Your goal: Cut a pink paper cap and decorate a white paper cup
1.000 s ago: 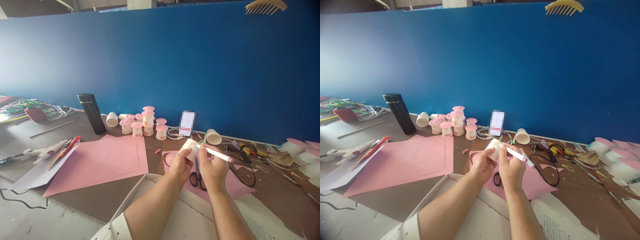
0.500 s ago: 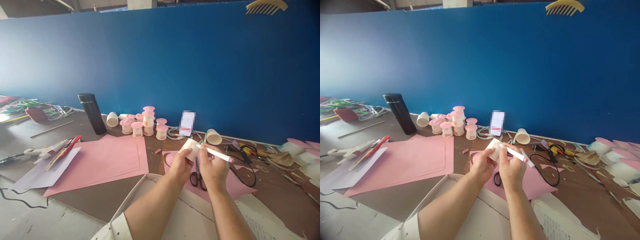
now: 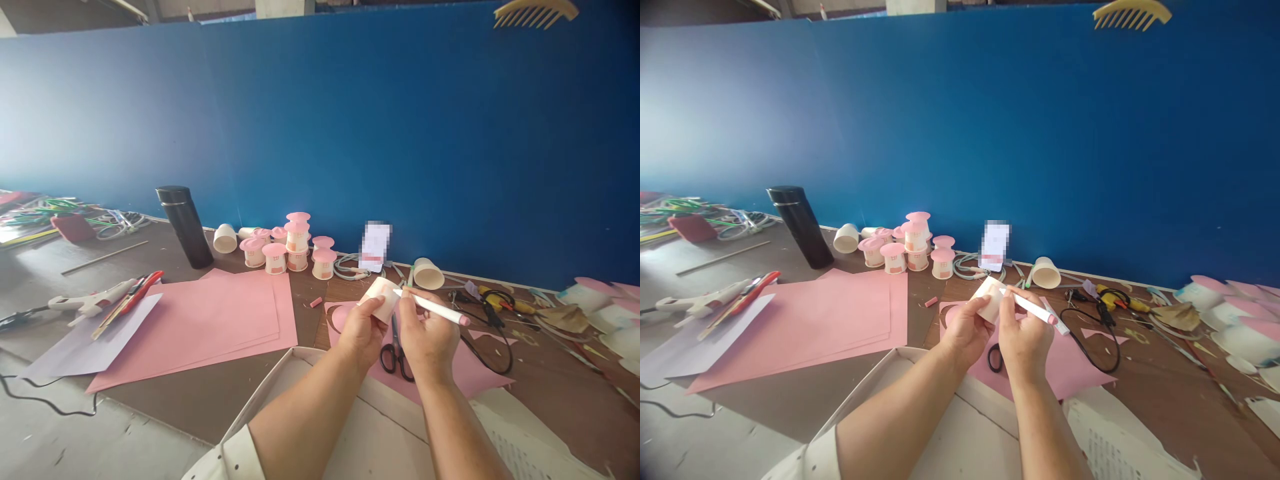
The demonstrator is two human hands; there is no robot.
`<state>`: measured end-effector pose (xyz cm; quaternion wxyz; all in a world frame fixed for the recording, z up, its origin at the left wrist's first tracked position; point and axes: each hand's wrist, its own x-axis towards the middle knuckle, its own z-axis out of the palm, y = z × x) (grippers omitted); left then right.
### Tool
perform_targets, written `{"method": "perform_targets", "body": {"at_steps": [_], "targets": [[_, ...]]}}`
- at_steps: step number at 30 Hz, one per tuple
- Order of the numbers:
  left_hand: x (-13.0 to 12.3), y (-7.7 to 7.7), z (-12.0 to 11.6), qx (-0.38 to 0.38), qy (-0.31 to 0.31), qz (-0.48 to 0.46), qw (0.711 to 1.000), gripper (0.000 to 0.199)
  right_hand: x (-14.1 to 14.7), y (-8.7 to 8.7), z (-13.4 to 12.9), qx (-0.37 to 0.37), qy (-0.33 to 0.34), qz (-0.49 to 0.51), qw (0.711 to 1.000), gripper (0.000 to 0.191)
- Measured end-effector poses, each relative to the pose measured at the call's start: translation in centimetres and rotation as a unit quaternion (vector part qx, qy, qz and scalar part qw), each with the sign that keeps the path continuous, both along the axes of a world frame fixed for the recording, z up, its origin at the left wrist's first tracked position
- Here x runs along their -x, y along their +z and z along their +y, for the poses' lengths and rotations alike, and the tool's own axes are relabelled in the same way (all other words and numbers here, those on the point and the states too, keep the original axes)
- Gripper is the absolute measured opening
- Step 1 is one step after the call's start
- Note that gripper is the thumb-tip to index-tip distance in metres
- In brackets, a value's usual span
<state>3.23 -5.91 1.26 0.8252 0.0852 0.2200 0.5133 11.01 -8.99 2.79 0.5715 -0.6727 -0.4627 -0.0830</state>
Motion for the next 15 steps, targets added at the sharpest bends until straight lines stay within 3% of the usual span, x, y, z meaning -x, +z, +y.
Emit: {"method": "perform_targets", "body": {"at_steps": [15], "targets": [[0.01,0.00,0.03,0.011,0.004,0.011,1.000,0.020,-0.04,-0.10,0.03,0.001,0.002,0.001,1.000,0.019]]}}
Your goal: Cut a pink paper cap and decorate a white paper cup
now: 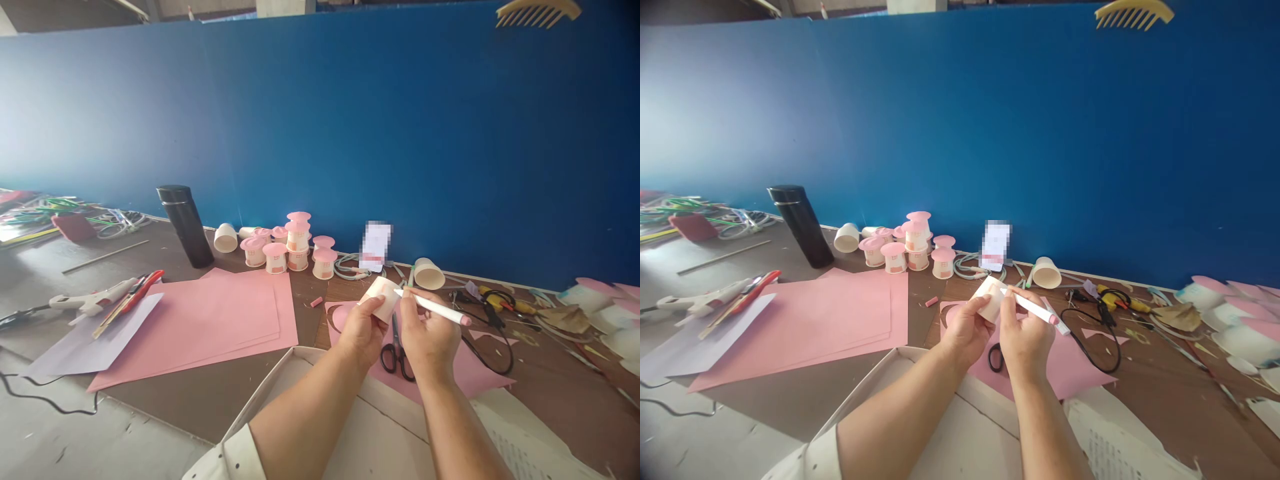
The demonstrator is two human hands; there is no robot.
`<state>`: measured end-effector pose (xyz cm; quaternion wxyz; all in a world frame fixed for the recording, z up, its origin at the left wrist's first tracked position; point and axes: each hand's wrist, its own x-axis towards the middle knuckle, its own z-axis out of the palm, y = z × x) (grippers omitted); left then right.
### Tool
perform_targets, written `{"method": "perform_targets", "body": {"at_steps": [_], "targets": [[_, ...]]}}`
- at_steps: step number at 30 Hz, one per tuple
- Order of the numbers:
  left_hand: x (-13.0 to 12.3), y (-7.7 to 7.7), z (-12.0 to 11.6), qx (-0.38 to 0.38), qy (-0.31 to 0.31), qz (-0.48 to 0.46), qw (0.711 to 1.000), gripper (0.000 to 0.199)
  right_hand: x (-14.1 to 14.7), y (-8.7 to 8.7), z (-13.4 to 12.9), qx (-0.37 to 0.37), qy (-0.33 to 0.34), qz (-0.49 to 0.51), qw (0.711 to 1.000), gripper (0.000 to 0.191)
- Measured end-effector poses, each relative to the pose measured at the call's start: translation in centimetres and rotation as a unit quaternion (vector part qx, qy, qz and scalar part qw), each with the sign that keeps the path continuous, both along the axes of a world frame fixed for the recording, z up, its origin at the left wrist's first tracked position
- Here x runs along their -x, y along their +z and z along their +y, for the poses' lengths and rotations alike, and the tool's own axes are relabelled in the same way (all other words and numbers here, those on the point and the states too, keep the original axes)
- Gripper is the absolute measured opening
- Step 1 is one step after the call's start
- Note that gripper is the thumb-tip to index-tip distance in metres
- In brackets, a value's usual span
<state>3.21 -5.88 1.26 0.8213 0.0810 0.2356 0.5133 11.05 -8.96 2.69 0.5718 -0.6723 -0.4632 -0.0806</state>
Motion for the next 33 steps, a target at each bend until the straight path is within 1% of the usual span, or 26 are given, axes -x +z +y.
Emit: {"method": "perform_targets", "body": {"at_steps": [9,20,33], "targets": [[0.03,-0.02,-0.03,-0.004,-0.001,-0.003,1.000,0.019,-0.03,-0.08,-0.03,0.006,0.005,0.003,1.000,0.020],[-0.01,0.02,0.02,-0.007,0.003,-0.003,1.000,0.020,0.04,-0.02,-0.05,0.009,0.012,0.000,1.000,0.025],[0.12,0.20,-0.06,-0.008,0.001,-0.003,1.000,0.018,0.11,-0.04,-0.04,0.015,0.005,-0.005,1.000,0.024]]}}
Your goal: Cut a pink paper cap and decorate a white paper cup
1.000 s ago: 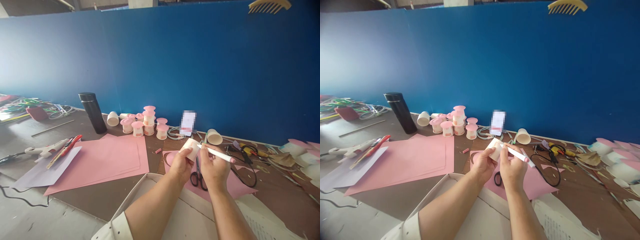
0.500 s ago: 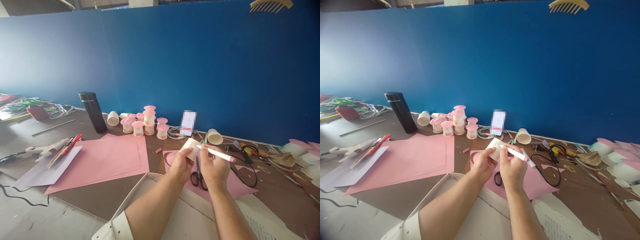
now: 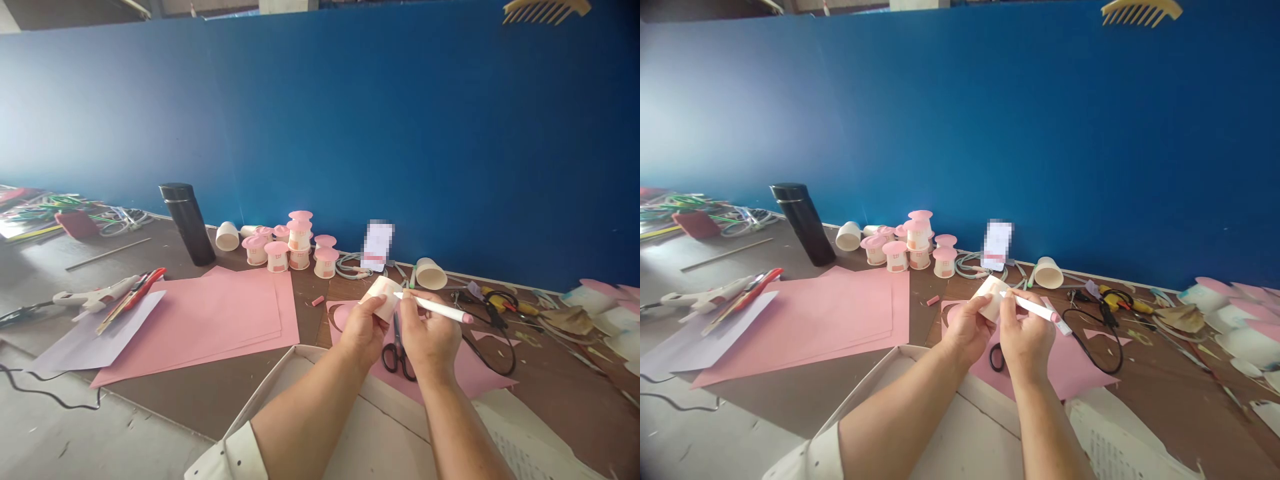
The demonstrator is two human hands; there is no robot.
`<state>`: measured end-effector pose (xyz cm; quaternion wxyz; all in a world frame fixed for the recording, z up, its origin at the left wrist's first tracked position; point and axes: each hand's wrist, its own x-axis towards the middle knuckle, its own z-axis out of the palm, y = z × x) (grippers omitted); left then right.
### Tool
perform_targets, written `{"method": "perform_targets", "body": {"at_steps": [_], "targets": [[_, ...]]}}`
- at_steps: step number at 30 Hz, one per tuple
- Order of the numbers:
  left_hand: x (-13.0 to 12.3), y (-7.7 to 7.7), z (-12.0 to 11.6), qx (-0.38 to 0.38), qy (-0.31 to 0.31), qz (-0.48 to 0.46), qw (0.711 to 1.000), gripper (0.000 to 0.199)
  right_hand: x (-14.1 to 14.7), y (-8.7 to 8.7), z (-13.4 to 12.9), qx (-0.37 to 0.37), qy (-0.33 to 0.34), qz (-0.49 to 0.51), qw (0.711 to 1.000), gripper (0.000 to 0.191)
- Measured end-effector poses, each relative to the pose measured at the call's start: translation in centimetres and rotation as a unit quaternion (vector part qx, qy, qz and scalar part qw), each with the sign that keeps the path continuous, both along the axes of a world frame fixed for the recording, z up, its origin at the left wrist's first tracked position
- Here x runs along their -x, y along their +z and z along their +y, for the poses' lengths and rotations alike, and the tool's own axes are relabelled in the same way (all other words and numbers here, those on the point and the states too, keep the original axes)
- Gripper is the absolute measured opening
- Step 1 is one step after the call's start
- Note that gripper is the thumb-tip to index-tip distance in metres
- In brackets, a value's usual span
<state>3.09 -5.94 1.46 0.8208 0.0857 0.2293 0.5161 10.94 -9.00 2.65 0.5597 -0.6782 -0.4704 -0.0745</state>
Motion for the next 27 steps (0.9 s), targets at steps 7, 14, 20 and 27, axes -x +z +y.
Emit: {"method": "perform_targets", "body": {"at_steps": [7,14,20,27], "targets": [[0.01,0.08,0.01,-0.004,-0.003,-0.001,1.000,0.017,0.06,0.01,0.01,0.005,0.004,0.000,1.000,0.024],[0.00,0.00,0.09,-0.005,-0.005,0.002,1.000,0.016,0.03,-0.02,-0.02,0.003,0.005,-0.006,1.000,0.025],[-0.02,-0.14,0.12,-0.006,-0.003,0.001,1.000,0.016,0.06,0.02,-0.05,0.004,0.005,-0.009,1.000,0.022],[-0.01,-0.10,0.09,-0.007,-0.004,0.005,1.000,0.016,0.04,0.01,-0.04,0.008,0.006,-0.010,1.000,0.025]]}}
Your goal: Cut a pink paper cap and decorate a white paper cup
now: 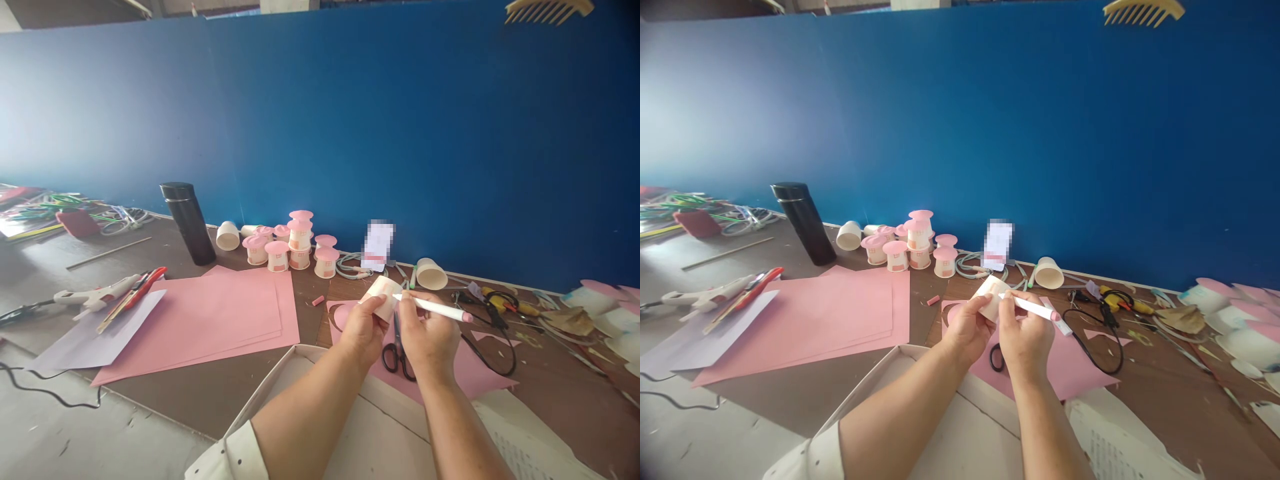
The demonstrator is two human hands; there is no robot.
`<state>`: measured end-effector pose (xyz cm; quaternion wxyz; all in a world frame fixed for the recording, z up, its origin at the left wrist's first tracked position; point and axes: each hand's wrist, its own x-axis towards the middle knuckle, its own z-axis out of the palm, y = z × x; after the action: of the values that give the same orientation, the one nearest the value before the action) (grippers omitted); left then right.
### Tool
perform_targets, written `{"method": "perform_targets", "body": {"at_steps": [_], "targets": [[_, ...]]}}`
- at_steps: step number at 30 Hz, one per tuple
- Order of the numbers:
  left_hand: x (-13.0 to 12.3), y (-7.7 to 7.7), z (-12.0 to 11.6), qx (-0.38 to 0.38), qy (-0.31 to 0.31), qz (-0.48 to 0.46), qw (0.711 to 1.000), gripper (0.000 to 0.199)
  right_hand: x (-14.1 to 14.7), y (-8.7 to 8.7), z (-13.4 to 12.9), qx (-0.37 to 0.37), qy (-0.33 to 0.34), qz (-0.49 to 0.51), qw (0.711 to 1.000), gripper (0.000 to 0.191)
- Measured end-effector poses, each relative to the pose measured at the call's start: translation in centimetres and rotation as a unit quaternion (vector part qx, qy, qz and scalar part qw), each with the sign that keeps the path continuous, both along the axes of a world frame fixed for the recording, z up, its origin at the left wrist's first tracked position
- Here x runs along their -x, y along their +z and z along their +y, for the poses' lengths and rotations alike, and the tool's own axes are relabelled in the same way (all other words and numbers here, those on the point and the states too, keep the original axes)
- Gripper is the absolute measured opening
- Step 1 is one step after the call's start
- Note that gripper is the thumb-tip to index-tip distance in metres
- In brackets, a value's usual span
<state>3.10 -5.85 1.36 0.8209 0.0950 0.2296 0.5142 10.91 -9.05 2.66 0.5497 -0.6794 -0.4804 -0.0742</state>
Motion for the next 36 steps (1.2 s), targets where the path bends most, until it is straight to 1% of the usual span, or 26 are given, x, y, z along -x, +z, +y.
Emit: {"method": "perform_targets", "body": {"at_steps": [4,7,10,14,20,27,31,36], "targets": [[0.0,0.1,0.0,-0.001,0.003,0.000,1.000,0.016,0.0,0.0,0.0,-0.004,0.005,0.011,1.000,0.024],[0.0,0.1,0.0,-0.004,0.005,-0.003,1.000,0.018,0.2,0.1,-0.1,-0.038,0.006,0.030,0.999,0.023],[-0.1,0.0,0.1,-0.003,0.011,-0.001,1.000,0.023,0.3,0.3,-0.3,-0.073,-0.008,0.055,0.996,0.022],[-0.1,-0.1,0.1,-0.003,0.014,0.005,1.000,0.027,0.3,0.4,-0.4,-0.072,-0.005,0.069,0.995,0.020],[0.0,0.0,0.0,-0.015,0.011,-0.008,1.000,0.026,0.2,0.2,-0.2,-0.076,0.012,0.051,0.996,0.018],[-0.3,-0.6,0.2,-0.048,0.013,-0.007,0.999,0.029,0.2,-0.3,-0.1,-0.085,0.017,0.009,0.996,0.018],[-0.2,-0.7,0.2,-0.072,0.008,-0.006,0.997,0.030,0.1,-0.6,0.1,-0.080,0.027,-0.017,0.996,0.017],[-0.3,-0.7,0.2,-0.073,0.019,0.006,0.997,0.038,0.0,-0.7,0.2,-0.078,0.025,-0.029,0.996,0.016]]}}
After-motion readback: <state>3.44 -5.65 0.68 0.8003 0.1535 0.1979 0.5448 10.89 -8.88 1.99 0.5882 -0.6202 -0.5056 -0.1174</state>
